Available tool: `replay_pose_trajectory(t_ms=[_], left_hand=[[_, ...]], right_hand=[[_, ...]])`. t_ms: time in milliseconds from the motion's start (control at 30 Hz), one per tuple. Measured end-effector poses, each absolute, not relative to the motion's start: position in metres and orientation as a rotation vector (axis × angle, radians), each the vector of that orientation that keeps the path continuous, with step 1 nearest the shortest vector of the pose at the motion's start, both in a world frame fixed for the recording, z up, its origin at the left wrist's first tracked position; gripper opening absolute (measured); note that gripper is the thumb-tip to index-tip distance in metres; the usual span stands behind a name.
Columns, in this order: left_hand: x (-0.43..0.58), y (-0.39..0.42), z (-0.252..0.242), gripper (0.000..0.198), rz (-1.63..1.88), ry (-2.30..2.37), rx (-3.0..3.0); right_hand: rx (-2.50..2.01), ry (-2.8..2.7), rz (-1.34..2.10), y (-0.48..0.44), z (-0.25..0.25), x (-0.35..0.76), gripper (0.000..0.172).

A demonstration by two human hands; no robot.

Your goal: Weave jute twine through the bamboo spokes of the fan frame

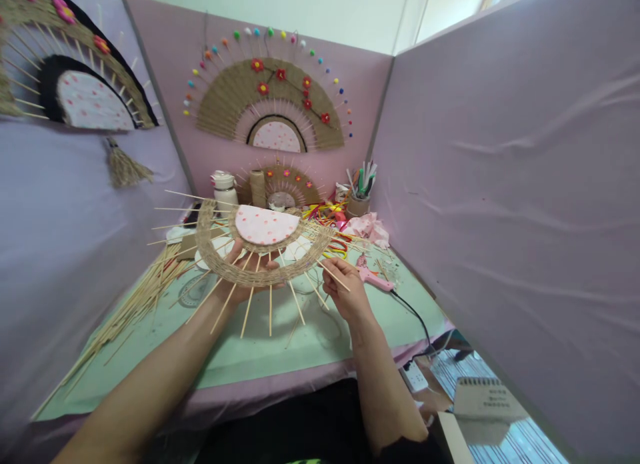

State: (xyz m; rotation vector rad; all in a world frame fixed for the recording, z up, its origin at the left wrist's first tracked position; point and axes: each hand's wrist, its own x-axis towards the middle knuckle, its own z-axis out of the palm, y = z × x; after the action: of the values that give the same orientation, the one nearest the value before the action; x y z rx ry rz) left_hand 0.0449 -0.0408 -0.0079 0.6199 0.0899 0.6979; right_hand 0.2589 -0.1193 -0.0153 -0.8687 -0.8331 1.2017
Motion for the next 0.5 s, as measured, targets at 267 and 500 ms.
replay_pose_trajectory(t_ms=[267, 500], left_hand=[[0.042, -0.04, -0.007, 0.063, 0.688, 0.043, 0.634], [0.033, -0.033, -0.001, 0.07, 0.79, 0.046, 0.612]], right_hand=[[-0.879, -0.817, 1.27, -0.119, -0.018, 0.263, 0.027], [-0.903, -0.796, 1.352, -0.123, -0.017, 0.276, 0.035]])
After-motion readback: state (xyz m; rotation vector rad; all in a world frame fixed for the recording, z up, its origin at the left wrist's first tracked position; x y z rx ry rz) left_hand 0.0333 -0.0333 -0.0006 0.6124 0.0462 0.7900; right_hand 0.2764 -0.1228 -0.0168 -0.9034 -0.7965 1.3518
